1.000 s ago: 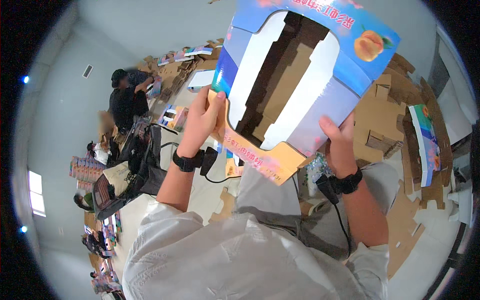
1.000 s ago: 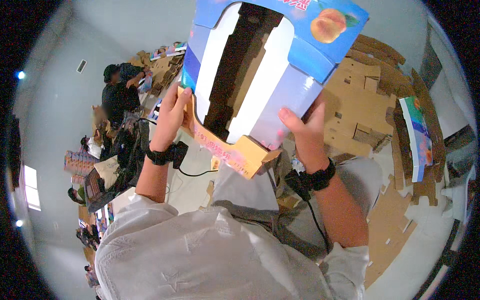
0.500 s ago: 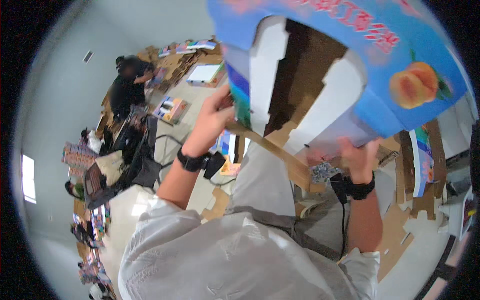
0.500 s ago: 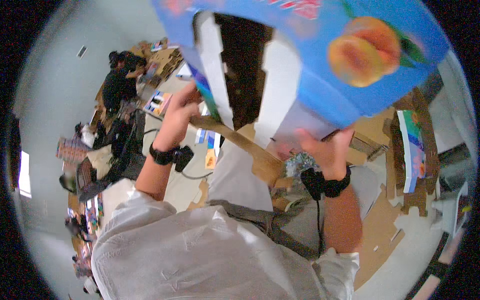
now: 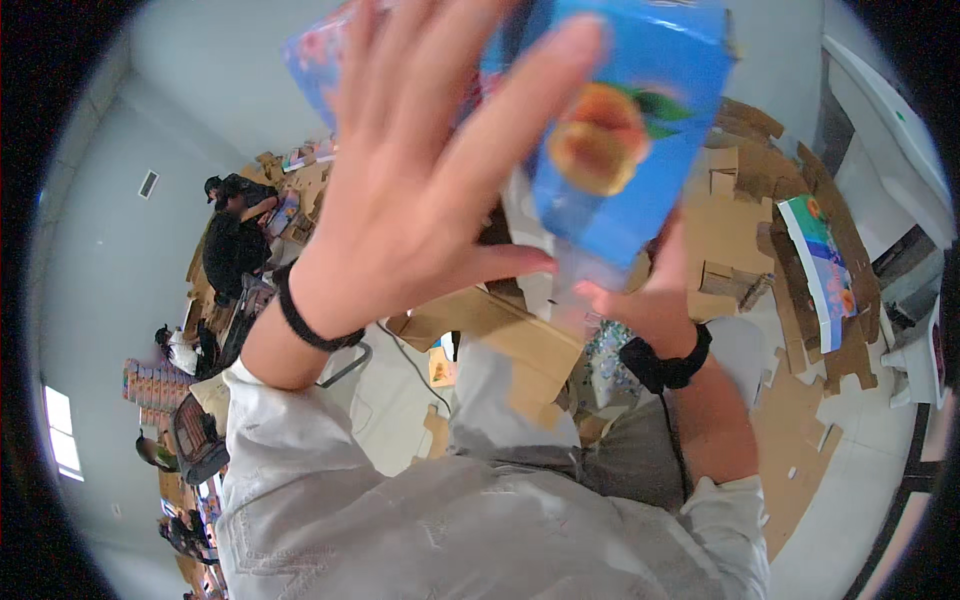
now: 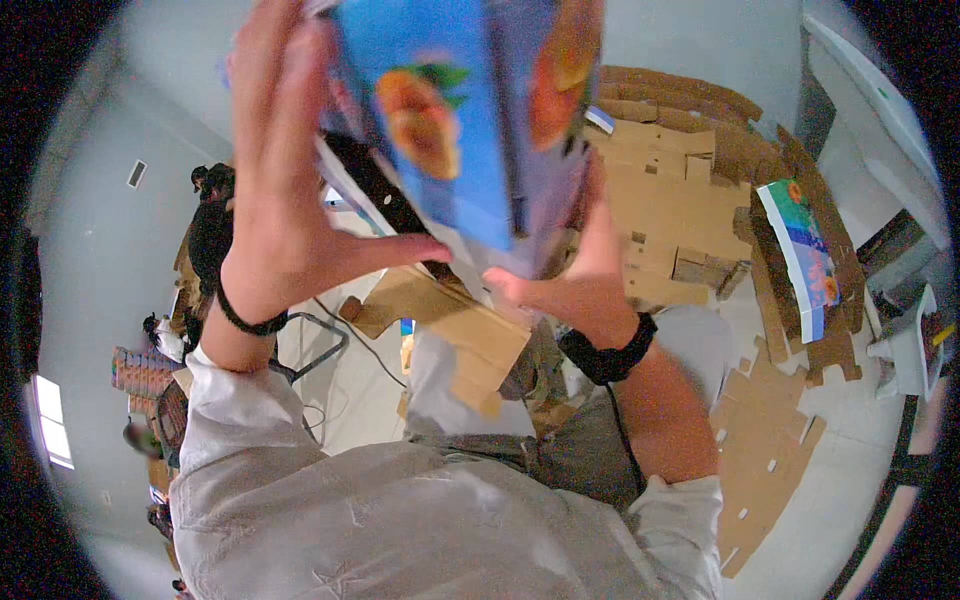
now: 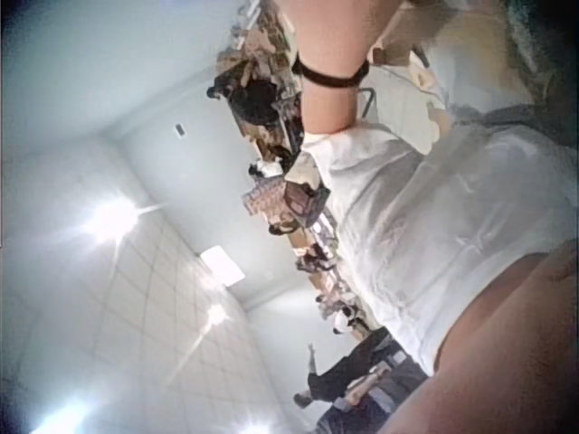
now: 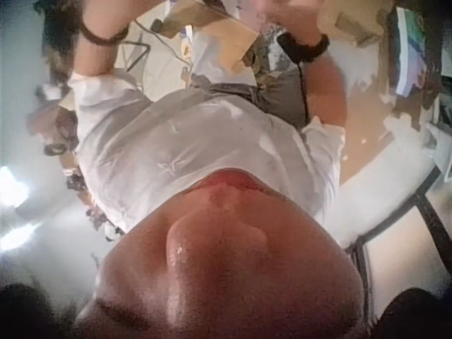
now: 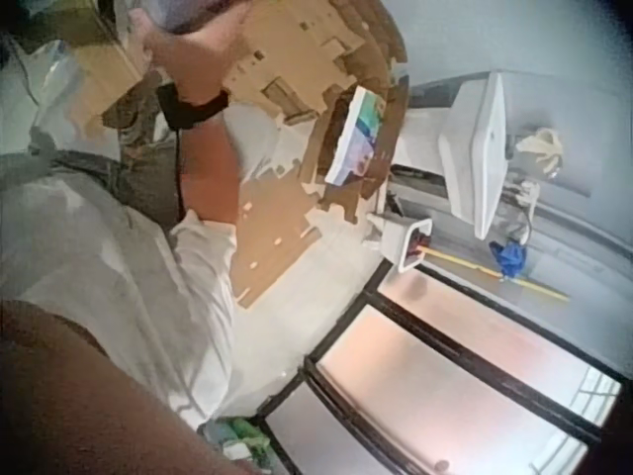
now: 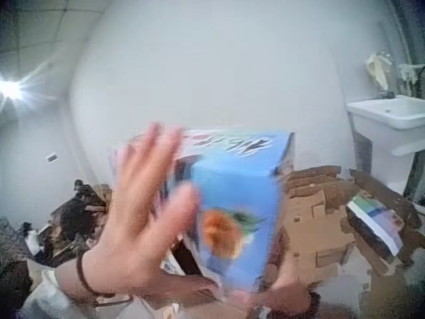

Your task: The user is assembling and organizing various cardboard boxes and pieces on the floor.

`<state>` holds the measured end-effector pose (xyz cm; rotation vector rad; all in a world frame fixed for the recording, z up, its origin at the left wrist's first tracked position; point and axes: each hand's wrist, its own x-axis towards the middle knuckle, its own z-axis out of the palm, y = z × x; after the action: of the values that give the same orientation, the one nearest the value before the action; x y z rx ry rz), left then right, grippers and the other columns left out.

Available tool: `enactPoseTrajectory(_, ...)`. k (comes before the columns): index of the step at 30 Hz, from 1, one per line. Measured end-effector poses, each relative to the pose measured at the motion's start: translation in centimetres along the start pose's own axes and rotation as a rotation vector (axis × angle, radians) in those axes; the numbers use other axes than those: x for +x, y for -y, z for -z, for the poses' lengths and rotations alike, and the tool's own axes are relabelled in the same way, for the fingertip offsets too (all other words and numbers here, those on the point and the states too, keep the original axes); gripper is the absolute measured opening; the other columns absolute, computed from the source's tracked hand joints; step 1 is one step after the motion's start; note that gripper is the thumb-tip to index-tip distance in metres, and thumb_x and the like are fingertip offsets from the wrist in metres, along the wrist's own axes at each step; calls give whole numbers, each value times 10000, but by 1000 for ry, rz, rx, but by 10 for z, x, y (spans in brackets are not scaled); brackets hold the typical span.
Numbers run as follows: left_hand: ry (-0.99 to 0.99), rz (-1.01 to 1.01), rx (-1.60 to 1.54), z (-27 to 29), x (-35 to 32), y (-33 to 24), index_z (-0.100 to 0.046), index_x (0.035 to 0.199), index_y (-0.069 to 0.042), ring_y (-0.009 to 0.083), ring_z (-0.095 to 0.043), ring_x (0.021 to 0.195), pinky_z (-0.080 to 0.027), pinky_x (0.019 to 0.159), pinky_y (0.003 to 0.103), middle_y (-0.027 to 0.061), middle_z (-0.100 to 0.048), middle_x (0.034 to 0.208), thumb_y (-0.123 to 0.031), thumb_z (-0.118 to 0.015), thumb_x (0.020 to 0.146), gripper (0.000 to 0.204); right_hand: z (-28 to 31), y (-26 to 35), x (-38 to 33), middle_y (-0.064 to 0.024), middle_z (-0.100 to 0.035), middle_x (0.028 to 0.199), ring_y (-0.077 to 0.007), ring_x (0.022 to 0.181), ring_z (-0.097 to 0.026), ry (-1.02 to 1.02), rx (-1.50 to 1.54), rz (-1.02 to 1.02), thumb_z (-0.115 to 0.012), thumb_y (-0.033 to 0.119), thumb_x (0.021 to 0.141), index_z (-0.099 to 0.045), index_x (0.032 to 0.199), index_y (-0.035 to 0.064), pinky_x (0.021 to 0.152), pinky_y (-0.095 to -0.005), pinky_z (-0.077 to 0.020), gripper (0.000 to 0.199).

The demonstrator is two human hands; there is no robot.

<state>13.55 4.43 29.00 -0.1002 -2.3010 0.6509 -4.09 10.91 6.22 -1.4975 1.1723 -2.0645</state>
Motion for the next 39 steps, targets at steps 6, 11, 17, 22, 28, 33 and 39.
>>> enactPoseTrajectory(6,-289,-357,117,-17,22,-9,-582,1500,-200,446,-613,1259,-460,1063,614,286,-545,1449,-452,-743,888,681,-4,5,-5,-278,-508,1458,-361,1329,-572,-35,-84,10,-993,269,570,-124,1629,-24,1109,-442,-472,1401)
enactPoseTrajectory(11,153,-267,244,14,29,-8,-481,1541,-97,500,-474,1395,-336,1175,610,297,-456,1530,-274,-918,608,1046,2,17,-3,-286,-509,1456,-376,1299,-598,10,-229,85,-990,317,613,-132,1627,-16,1086,-438,-499,1369)
enactPoseTrajectory(17,283,56,21,29,9,-39,-456,1565,-122,494,-419,1462,-295,1231,589,274,-379,1618,-172,-949,470,1202,1,21,-9,-295,-501,1465,-381,1321,-587,-16,-143,47,-995,327,601,-205,1600,-33,1098,-444,-493,1323)
enactPoseTrajectory(22,317,64,315,35,-30,33,-216,1662,-236,492,-351,1501,-335,1215,590,254,-273,1677,-222,-1001,449,1445,8,15,-9,-269,-501,1478,-367,1362,-549,-45,-142,116,-1001,297,577,-206,1605,-28,1131,-465,-460,1340)
enactPoseTrajectory(28,233,-20,202,37,-48,81,-180,1667,-274,485,-330,1507,-364,1208,569,226,-238,1689,-138,-990,514,1416,13,14,-7,-230,-462,1526,-348,1435,-463,18,-141,11,-994,253,546,-179,1617,-23,1189,-454,-391,1374)
enactPoseTrajectory(33,287,-8,243,44,-57,77,-187,1666,-269,476,-321,1509,-380,1202,557,210,-277,1666,-47,-923,531,1371,14,12,-6,-225,-451,1543,-336,1442,-455,37,-91,34,-976,280,580,-178,1620,-31,1210,-440,-356,1348)
enactPoseTrajectory(39,391,93,129,67,-39,48,-412,1573,-186,501,-374,1453,-350,1197,616,228,-340,1600,93,-751,527,1135,3,3,4,-209,-473,1536,-319,1423,-482,-82,410,-111,-973,254,578,-185,1629,-21,1204,-435,-362,1342)
